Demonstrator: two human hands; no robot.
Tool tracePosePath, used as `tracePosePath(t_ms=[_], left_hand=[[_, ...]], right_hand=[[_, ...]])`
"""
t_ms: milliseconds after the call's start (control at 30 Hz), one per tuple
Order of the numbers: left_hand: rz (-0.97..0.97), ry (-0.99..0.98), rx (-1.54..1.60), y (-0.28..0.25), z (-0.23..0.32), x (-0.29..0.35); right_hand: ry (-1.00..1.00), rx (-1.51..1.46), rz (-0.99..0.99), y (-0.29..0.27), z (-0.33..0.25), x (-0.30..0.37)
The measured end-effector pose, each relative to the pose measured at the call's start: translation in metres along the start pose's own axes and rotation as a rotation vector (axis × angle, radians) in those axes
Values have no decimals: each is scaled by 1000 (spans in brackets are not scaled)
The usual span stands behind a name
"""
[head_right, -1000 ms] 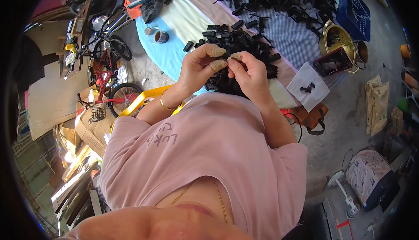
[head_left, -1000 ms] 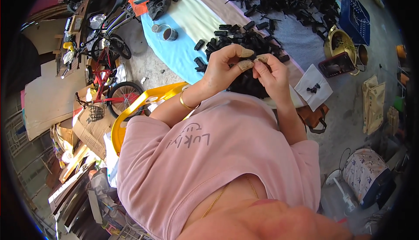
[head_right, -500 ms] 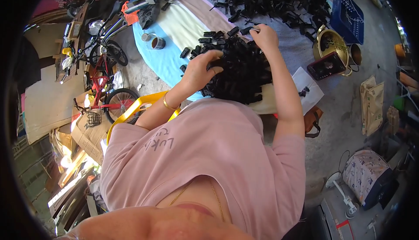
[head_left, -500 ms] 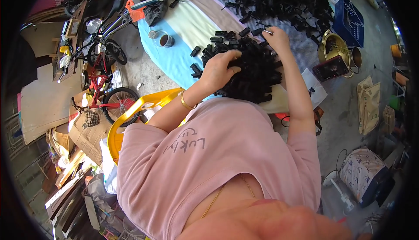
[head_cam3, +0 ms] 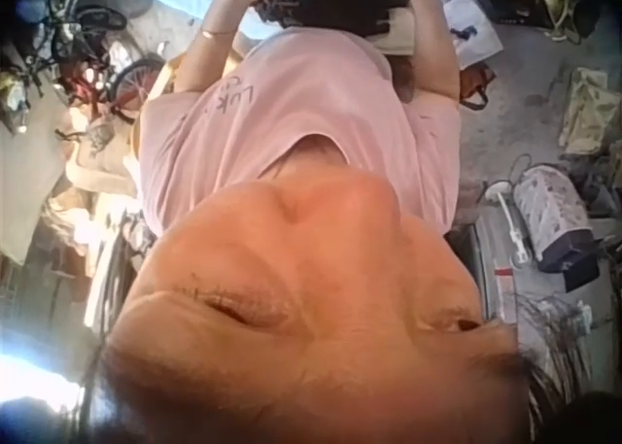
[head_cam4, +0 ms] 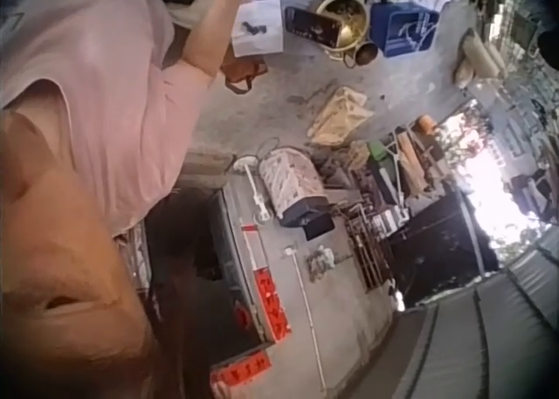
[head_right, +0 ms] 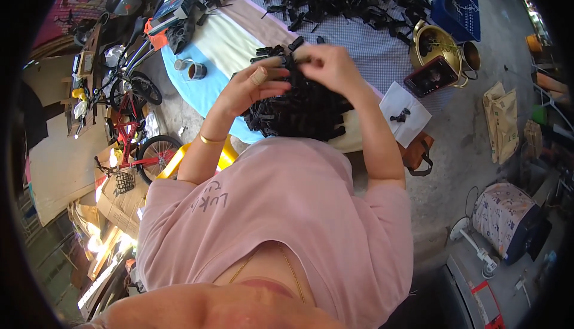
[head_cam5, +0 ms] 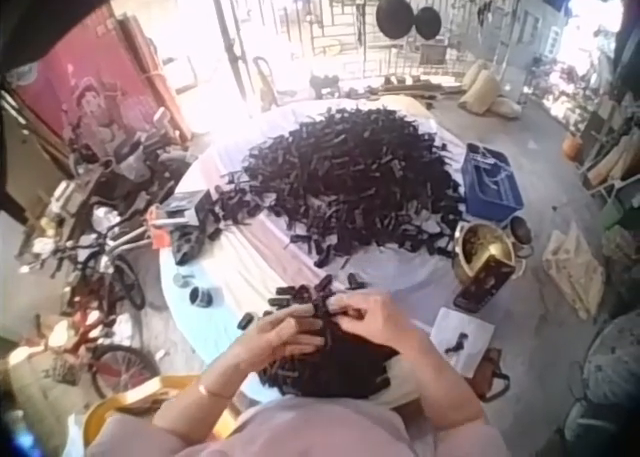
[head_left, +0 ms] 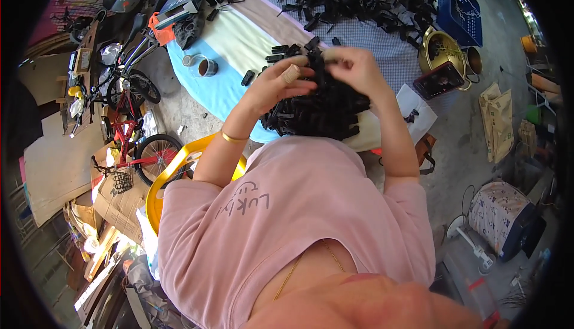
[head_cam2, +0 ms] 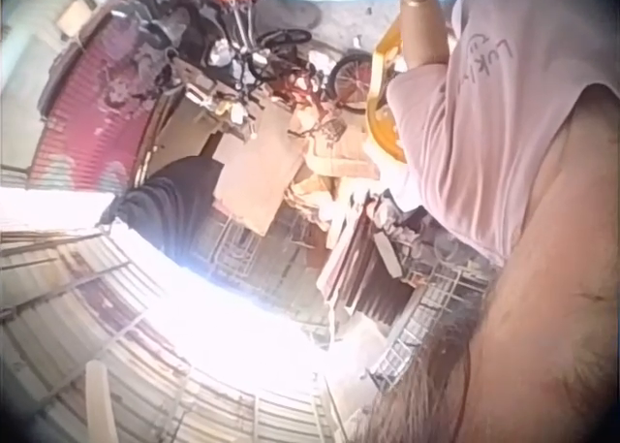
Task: Sort small black plastic components on a workbench.
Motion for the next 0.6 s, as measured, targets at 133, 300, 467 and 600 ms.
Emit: tracePosePath(t_ms=[133,300,467,600], left_hand=[[-449,-378,185,28,-4,4],[-404,-395,364,29,-10,2],[-148,-70,251,28,2,4],[9,191,-102,29,7,9]], right_hand=[[-335,34,-90,-3,-63,26],[-332,125,-45,-3,-70,37],[31,-288,238,0,-40,43],[184,-610,56,22,-41,42]])
Point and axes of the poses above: each hand's wrist, its own x-axis away from the middle knuckle, its own y-axis out of the palm, z = x × y, the point moved 4 cm from there along -x, towards the middle knuckle, and after that the axes turned 10 degrees about x, right-handed, at the moved point
